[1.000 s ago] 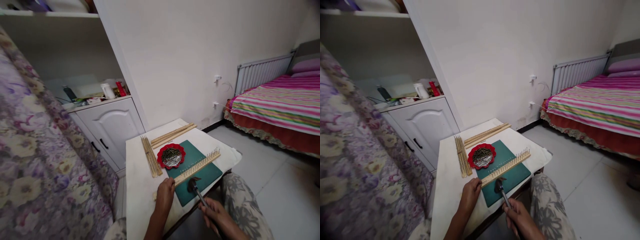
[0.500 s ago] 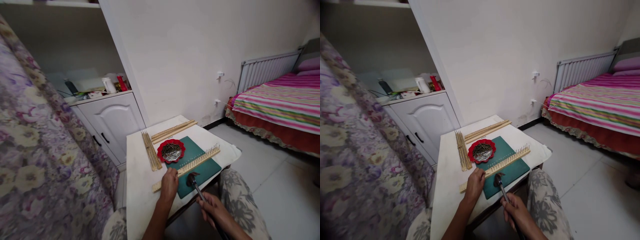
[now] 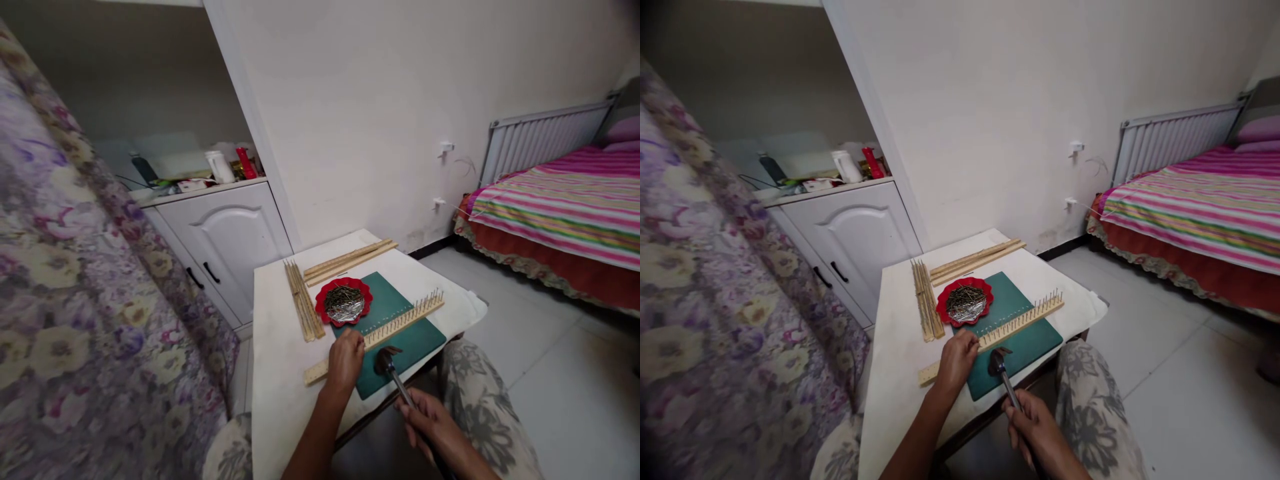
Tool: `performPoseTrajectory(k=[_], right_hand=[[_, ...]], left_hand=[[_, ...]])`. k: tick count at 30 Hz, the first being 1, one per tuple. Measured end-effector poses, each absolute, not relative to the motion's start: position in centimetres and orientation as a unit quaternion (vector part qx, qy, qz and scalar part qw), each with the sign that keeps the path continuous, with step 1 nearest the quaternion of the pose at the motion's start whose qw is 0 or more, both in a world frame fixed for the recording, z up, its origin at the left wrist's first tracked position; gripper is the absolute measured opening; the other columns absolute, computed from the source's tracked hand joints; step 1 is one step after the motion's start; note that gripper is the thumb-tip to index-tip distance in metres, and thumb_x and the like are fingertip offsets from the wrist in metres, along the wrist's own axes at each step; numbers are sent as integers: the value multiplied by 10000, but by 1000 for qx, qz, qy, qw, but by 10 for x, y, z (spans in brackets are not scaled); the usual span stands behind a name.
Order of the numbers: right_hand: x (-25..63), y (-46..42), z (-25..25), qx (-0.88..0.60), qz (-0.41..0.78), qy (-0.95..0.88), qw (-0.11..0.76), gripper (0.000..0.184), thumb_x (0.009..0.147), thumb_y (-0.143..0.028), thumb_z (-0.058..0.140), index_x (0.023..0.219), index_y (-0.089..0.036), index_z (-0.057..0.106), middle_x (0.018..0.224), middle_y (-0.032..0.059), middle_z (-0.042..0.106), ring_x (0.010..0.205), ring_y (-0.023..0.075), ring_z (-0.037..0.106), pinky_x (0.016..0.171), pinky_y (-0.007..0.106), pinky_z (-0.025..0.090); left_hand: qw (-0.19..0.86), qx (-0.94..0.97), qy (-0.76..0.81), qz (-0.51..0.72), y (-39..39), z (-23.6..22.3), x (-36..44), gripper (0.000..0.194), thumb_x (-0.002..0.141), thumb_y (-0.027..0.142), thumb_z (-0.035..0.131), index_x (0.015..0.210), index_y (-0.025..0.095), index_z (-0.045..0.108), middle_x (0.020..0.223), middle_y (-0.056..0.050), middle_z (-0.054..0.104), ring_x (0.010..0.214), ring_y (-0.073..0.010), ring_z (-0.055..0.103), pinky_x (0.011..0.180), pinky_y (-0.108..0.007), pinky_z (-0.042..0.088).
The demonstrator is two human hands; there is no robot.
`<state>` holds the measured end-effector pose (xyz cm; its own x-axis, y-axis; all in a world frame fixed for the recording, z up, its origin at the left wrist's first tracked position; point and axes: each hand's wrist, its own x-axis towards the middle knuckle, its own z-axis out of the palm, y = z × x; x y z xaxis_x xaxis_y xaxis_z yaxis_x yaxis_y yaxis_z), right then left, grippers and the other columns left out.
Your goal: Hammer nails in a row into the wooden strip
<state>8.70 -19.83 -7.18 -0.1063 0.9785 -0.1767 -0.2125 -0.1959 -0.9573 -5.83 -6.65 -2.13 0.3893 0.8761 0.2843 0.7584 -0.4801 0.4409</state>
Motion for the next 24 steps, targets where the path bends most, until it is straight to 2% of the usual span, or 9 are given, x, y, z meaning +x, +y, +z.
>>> performPoseTrajectory(k=[7,13,19,24], right_hand=[[85,-198,-69,-466,618,-413,481,394,717,-579,548,753,-196,465,370,-104,497,199,20,255,244,142,152],[87,-200,-51,-460,606,-430,486,347,762,-531,533,768,-192,459,389,-113,479,214,11,240,246,134,150],[89,-181,-11,-455,580,-461,495,253,819,-422,521,839,-173,484,432,-101,518,244,16,292,272,125,187],[83,-160,-9,-447,578,-479,487,213,833,-377,509,866,-167,500,430,-103,525,238,19,302,271,127,193]], left_hand=[[200,771,507,330,-62,-44,-54,134,781,246,503,719,184,605,727,16,563,675,-108,521,623,-206,347],[215,767,498,342,-61,-44,-55,152,783,262,502,712,184,611,724,17,568,666,-103,519,607,-200,342],[214,767,504,336,-62,-44,-55,139,781,228,500,724,192,620,706,26,556,636,-92,508,585,-193,328],[200,769,508,333,-61,-47,-56,119,774,226,517,724,188,618,707,25,555,636,-90,501,579,-191,317]])
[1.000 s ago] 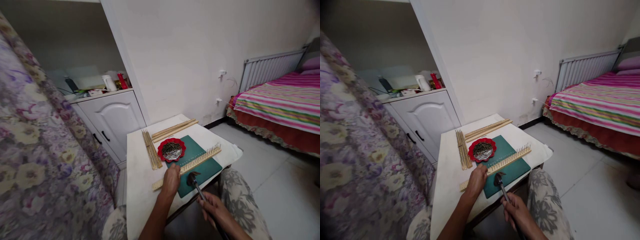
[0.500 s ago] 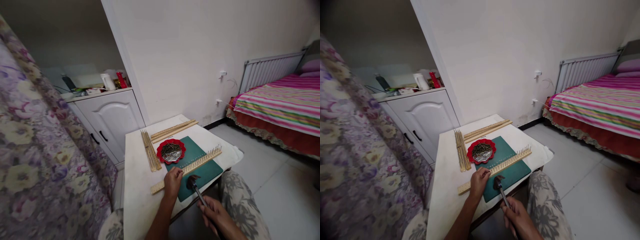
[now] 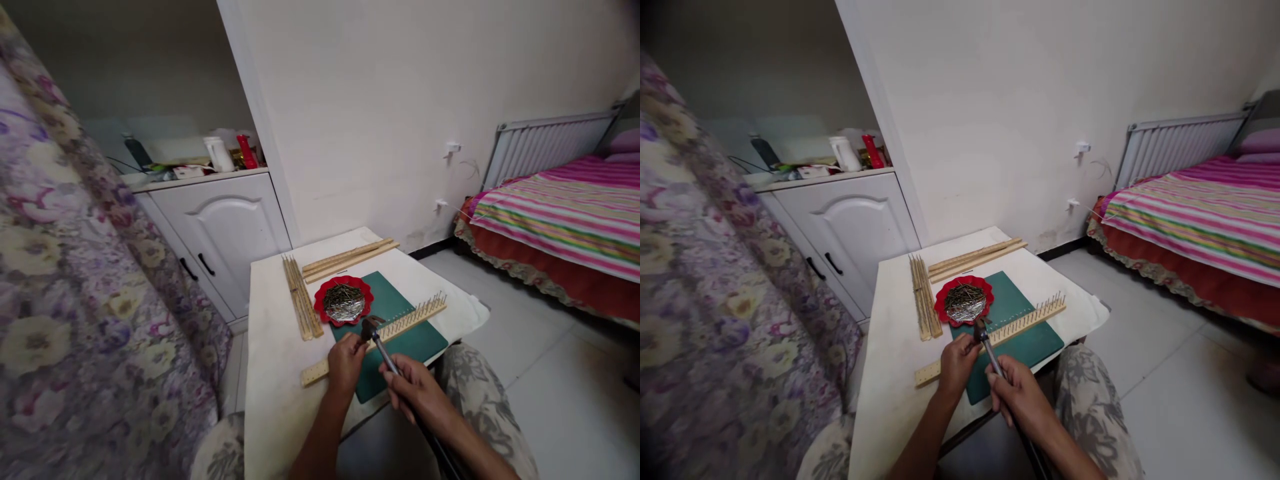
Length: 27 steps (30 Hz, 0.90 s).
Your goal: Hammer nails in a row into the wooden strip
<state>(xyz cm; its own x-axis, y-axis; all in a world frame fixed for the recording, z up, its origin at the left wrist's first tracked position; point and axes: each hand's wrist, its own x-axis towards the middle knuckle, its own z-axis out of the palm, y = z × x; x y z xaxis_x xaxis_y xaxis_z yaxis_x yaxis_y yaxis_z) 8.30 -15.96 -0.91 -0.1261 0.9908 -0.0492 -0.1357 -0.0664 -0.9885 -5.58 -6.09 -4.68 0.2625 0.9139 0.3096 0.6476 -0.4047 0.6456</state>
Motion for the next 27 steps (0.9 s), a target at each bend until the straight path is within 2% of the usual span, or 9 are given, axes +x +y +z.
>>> performPoseTrajectory(k=[7,21,27], right_hand=[[82,-157,-13,-454,578,-484,475,188,831,-354,515,840,-167,508,434,-101,524,247,26,315,274,132,198],[79,-158,-9,-459,579,-485,468,252,794,-426,535,792,-178,494,420,-104,517,231,27,285,268,140,183],[87,-174,-4,-455,587,-466,482,283,794,-450,545,855,-180,491,435,-103,519,236,29,300,270,141,185]], left_hand=[[193,764,518,332,-59,-51,-56,130,777,231,513,687,180,591,684,31,539,619,-85,493,573,-189,306],[192,765,527,316,-60,-46,-56,159,769,195,490,627,173,557,638,28,515,606,-94,491,566,-197,300],[217,768,503,333,-64,-45,-56,146,784,220,487,735,193,622,718,18,554,670,-101,519,605,-193,338]])
